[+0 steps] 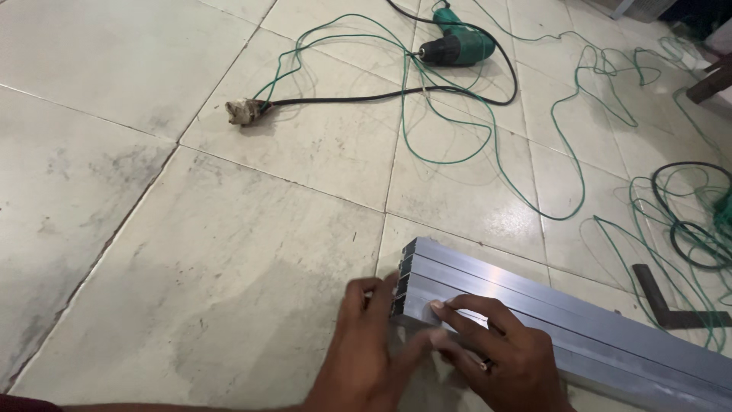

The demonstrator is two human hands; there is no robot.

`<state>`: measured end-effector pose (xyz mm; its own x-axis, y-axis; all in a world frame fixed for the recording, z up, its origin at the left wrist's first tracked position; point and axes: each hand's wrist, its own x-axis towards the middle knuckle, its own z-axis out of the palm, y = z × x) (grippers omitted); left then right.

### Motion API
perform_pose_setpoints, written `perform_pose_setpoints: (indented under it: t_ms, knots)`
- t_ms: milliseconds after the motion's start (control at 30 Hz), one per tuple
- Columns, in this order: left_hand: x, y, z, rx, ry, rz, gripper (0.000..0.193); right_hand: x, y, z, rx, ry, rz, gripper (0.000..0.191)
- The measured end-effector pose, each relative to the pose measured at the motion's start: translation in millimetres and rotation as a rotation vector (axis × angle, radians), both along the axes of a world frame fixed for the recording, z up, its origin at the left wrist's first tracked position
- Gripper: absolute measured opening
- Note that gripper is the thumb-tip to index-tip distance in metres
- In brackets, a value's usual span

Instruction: The person measures and marks a long aluminum profile using a try square and a tape measure. They align the square, mark a line with a pen, then measure a length and mark it before repositioning the square.

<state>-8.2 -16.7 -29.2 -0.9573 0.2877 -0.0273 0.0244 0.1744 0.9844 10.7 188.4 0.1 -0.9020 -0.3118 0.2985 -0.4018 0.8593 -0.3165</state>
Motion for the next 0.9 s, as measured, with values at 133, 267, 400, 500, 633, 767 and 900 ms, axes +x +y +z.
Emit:
perform_pose_setpoints:
  t_ms: [133, 267, 400, 500, 633, 767, 900]
  knots:
    - [-18, -9, 3, -0.09, -0.056, -0.039, 0.07, -8, -4, 15, -0.052, -0.093, -0.253, 0.044]
    - [-25, -9, 5, -0.077, -0.035, -0.043, 0.062, -32, 0, 39, -0.018, -0.13, -0.329, 0.039]
    - [-27, -7, 8, -0.051, -0.05, -0.062, 0.059, -60, -4, 48, -0.024, -0.321, -0.351, 0.042]
    - [-30, -6, 10, -0.05, -0.109, -0.071, 0.064, -74, -8, 50, -0.007, -0.539, -0.482, 0.04]
    - [-39, -9, 15, -0.105, -0.127, -0.123, 0.068, -82, -10, 53, 0.025, -0.505, -0.409, 0.034]
    - [-48, -9, 21, -0.091, -0.165, -0.148, 0.064, -78, -15, 52, 0.042, -0.406, -0.361, 0.035]
    - [-53, -10, 26, -0.127, -0.311, -0.201, 0.067, -73, -22, 48, 0.18, -0.264, -0.3, 0.034]
